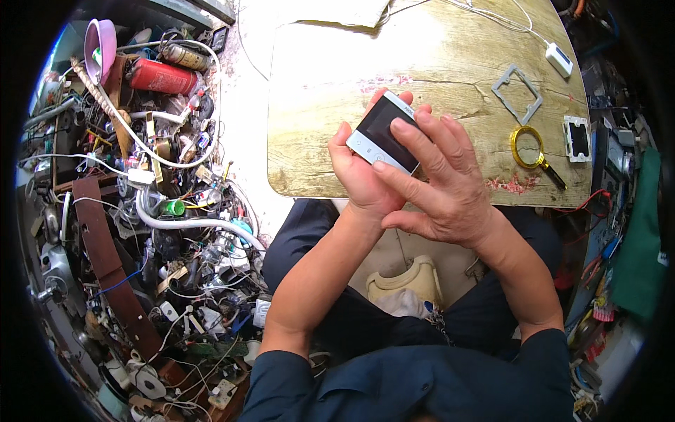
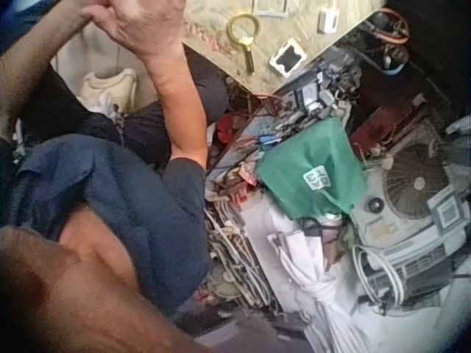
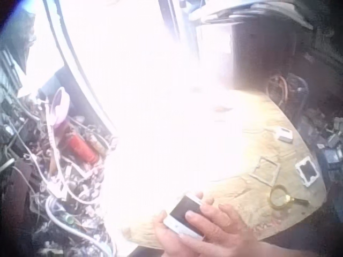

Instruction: The person assembles a small white electronic device by aligning and inserting a circuit board into the casing, then closing the housing and inspecting the assembled unit.

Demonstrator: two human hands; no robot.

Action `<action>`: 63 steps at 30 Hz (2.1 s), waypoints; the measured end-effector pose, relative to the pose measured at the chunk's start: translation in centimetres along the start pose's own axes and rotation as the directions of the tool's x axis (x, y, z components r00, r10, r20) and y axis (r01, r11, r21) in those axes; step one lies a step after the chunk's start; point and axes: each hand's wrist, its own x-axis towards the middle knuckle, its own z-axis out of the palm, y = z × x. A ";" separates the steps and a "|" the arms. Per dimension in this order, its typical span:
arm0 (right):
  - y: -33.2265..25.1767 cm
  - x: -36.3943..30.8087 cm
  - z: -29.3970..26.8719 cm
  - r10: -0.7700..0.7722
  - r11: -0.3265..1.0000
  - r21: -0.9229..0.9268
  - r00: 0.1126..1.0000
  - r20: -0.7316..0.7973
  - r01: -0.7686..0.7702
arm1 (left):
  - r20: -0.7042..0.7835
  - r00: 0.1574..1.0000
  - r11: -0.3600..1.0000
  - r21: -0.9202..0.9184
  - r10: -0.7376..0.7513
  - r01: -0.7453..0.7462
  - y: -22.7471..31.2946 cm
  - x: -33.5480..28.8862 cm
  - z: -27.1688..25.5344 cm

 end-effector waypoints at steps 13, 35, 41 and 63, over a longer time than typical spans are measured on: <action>-0.3 -0.3 1.1 0.037 0.998 -0.044 0.998 0.046 -0.035 | -0.013 0.998 0.997 0.057 0.056 -0.055 0.2 -0.2 -0.1; -0.6 -0.4 1.3 0.076 0.997 0.016 0.996 0.053 -0.077 | -0.050 0.998 0.998 0.050 0.041 -0.039 0.3 -0.2 0.3; -0.7 -0.4 1.3 0.080 0.997 0.016 0.995 0.059 -0.081 | -0.041 0.997 0.996 0.071 0.058 -0.055 0.3 -0.2 0.0; -0.7 -0.6 1.3 0.067 0.998 0.010 0.996 0.065 -0.067 | -0.026 0.998 0.994 0.091 0.060 -0.058 1.0 -0.3 -0.3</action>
